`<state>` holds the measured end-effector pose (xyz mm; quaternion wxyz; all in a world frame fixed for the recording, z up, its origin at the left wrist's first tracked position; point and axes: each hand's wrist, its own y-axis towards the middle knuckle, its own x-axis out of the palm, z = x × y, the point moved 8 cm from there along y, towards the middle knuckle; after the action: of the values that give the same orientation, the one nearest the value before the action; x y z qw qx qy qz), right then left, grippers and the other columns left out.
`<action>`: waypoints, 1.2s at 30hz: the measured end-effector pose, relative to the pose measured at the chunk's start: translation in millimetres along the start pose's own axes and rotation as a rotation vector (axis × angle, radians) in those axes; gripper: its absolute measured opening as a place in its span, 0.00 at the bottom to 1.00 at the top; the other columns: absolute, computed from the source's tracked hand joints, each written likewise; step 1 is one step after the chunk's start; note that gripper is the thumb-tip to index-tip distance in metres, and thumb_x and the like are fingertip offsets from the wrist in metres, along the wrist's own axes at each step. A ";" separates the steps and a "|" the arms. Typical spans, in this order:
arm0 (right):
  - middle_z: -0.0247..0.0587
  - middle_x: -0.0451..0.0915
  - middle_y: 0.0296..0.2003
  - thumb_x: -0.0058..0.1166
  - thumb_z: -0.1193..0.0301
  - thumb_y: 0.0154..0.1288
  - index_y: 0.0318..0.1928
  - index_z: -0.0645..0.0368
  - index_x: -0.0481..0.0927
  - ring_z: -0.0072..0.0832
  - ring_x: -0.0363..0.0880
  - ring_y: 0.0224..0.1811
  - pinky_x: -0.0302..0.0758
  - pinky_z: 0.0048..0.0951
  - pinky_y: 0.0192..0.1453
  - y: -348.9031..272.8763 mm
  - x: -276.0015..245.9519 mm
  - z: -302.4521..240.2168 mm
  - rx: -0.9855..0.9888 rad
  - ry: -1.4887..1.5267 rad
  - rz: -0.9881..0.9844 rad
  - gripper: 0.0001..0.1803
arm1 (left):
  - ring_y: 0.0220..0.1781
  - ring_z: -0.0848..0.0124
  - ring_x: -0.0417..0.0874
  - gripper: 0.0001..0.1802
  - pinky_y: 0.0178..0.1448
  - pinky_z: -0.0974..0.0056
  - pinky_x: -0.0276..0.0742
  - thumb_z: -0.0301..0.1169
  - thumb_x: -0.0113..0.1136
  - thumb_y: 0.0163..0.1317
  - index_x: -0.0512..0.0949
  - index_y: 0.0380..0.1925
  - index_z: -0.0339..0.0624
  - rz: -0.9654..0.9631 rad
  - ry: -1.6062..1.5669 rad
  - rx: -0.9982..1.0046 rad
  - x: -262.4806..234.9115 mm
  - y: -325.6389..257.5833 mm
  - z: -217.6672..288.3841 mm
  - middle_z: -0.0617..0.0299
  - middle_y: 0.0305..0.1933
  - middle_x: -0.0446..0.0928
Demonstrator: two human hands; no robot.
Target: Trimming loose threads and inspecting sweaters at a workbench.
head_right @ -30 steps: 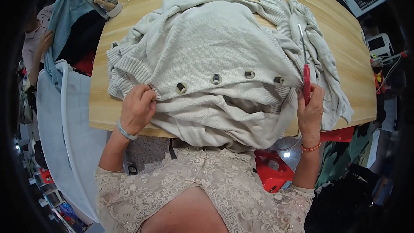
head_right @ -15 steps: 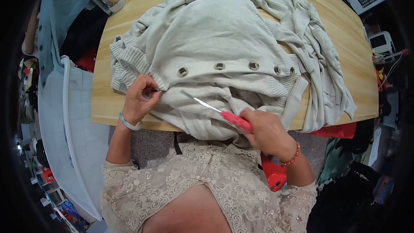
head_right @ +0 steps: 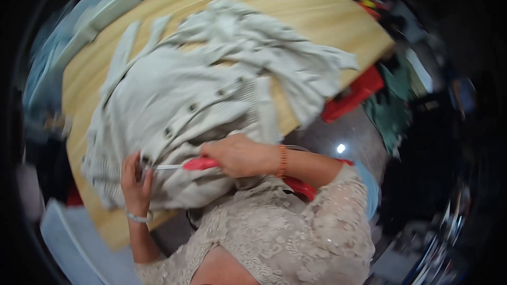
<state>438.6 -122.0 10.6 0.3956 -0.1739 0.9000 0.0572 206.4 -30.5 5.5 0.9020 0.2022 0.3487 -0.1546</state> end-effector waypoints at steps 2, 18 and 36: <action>0.51 0.79 0.29 0.52 0.73 0.58 0.44 0.58 0.71 0.52 0.80 0.34 0.74 0.47 0.37 1.1 2.8 -0.4 -0.001 -0.051 -0.011 0.13 | 0.34 0.61 0.73 0.20 0.40 0.60 0.72 0.19 0.63 0.50 0.75 0.46 0.37 -0.017 0.103 0.144 7.2 7.0 -7.7 0.54 0.41 0.74; 0.51 0.78 0.23 0.51 0.71 0.58 0.37 0.63 0.71 0.51 0.80 0.31 0.73 0.47 0.37 -28.0 0.3 2.5 -0.049 -0.103 0.045 0.09 | 0.27 0.73 0.70 0.12 0.34 0.69 0.67 0.18 0.60 0.54 0.74 0.40 0.34 -0.138 -0.060 0.003 26.9 18.1 -12.3 0.60 0.32 0.71; 0.50 0.82 0.40 0.57 0.73 0.58 0.51 0.57 0.74 0.47 0.81 0.44 0.75 0.47 0.47 -49.6 -38.7 35.3 0.249 -0.131 0.068 0.19 | 0.30 0.73 0.77 0.13 0.36 0.70 0.74 0.21 0.66 0.55 0.78 0.41 0.37 -0.219 -0.065 0.056 80.5 61.1 23.8 0.58 0.34 0.78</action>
<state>505.0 -149.5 16.6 0.4699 -0.0889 0.8777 -0.0304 302.6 0.4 -18.4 0.8846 0.1830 0.3348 -0.2681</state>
